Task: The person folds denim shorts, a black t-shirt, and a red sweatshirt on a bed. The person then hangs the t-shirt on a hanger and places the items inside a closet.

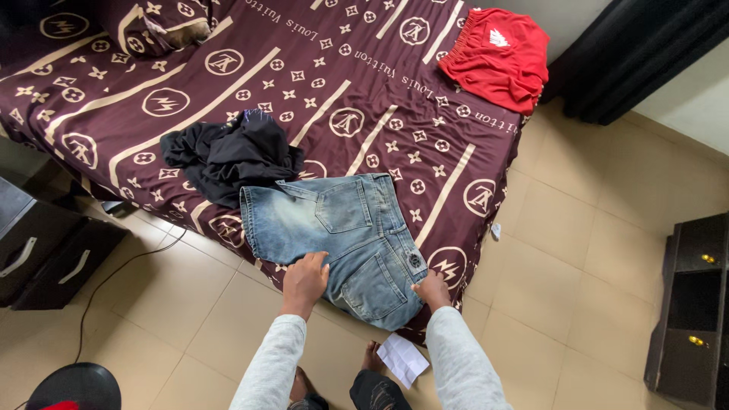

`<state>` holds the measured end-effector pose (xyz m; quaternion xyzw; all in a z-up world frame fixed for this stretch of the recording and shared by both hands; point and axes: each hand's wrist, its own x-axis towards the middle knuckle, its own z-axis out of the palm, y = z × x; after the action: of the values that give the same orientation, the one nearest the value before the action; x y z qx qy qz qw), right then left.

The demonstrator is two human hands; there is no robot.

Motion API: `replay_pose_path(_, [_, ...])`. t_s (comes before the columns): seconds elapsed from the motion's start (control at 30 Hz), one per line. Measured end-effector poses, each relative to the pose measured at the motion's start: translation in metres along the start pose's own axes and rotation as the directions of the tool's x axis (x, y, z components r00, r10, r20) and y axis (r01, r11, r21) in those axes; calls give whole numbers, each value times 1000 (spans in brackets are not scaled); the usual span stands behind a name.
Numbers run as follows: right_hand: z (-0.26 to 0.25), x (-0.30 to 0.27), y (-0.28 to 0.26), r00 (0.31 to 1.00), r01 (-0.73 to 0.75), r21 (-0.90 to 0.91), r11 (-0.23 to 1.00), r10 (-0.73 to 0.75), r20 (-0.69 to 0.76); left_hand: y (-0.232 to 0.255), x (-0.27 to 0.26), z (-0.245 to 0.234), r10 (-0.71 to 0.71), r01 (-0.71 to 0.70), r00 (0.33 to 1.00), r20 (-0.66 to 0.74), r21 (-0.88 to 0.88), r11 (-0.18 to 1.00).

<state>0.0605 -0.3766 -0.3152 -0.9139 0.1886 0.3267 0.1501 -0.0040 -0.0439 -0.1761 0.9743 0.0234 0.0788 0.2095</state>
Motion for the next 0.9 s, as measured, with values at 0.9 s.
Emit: replay_pose_path(0.9, [-167,-86,-202,743,572,522,633,-669,-4,106,90,-88,167,-124,985,33,-534,837])
